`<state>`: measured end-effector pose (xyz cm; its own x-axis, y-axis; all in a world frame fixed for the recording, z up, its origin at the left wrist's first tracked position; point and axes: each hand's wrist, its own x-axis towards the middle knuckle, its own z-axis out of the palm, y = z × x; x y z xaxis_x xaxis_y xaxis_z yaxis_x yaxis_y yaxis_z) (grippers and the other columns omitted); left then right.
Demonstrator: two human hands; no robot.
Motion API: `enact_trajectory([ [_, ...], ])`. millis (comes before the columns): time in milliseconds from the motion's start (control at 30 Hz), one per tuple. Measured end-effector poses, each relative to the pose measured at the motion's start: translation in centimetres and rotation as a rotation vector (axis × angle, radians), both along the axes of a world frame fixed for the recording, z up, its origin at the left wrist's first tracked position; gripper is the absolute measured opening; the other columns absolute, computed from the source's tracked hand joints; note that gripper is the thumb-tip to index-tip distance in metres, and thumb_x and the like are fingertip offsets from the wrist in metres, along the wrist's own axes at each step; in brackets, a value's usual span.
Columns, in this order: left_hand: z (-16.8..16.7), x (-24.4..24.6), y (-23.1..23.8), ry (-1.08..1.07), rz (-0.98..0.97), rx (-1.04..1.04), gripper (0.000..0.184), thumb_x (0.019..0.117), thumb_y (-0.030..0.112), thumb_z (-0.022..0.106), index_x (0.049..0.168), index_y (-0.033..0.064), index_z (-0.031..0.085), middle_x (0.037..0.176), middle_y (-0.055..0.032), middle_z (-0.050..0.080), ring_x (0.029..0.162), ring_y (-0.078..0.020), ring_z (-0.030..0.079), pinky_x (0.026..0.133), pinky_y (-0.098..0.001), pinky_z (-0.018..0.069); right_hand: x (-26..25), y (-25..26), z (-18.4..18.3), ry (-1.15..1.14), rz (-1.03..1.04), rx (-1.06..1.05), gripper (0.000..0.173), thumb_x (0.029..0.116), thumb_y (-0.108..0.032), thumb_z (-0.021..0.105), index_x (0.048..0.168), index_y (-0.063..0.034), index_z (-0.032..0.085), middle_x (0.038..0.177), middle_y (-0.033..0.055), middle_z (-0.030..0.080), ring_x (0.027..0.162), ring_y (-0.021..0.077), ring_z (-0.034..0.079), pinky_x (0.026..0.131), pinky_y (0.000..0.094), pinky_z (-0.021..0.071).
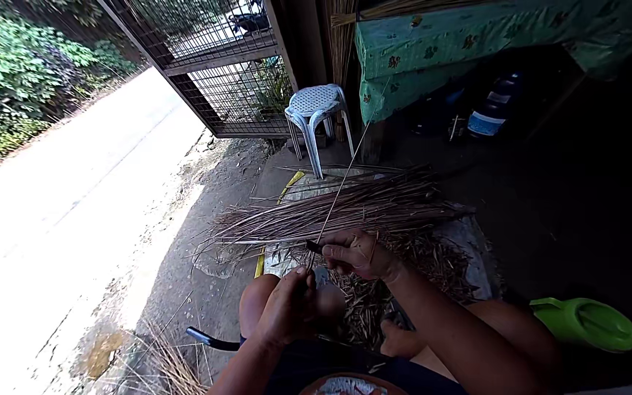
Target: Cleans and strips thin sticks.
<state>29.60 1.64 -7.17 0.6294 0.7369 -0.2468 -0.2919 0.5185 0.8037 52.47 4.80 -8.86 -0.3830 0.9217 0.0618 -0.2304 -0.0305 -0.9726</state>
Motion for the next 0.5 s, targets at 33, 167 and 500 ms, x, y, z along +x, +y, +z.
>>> enact_trajectory([
  [33, 0.1, 0.1, 0.0, 0.012, 0.014, 0.007, 0.032, 0.1061, 0.039, 0.044, 0.085, 0.0175, 0.056, 0.058, 0.0096, 0.038, 0.043, -0.0008, 0.036, 0.043, -0.0165, 0.0337, -0.2, 0.0, 0.1, 0.005, -0.032, -0.011, 0.025, 0.1043, -0.017, 0.057, 0.119, 0.0003, 0.068, 0.077, -0.001, 0.069, 0.058, 0.0056, 0.061, 0.053, 0.0202, 0.0524],
  [167, 0.3, -0.2, 0.0, 0.019, 0.014, -0.002, 0.034, 0.1069, 0.037, 0.04, 0.085, 0.0174, 0.056, 0.058, 0.0095, 0.039, 0.043, -0.0004, 0.037, 0.042, -0.0161, 0.0333, 0.9, 1.0, -0.1, 0.044, -0.262, -0.076, 0.027, 0.105, -0.015, 0.055, 0.121, 0.0021, 0.068, 0.076, 0.0039, 0.068, 0.057, 0.0082, 0.061, 0.053, 0.0206, 0.0517],
  [500, 0.3, -0.4, 0.2, -0.416, -0.177, -0.465, 0.027, 0.1045, 0.027, 0.047, 0.082, 0.0162, 0.058, 0.056, 0.0075, 0.044, 0.045, -0.0055, 0.049, 0.047, -0.0209, 0.0465, 2.1, 1.7, -0.4, 0.204, -0.275, -0.045, 0.028, 0.1057, -0.014, 0.052, 0.125, 0.0011, 0.067, 0.077, 0.0049, 0.068, 0.059, 0.0087, 0.061, 0.055, 0.0211, 0.0532],
])
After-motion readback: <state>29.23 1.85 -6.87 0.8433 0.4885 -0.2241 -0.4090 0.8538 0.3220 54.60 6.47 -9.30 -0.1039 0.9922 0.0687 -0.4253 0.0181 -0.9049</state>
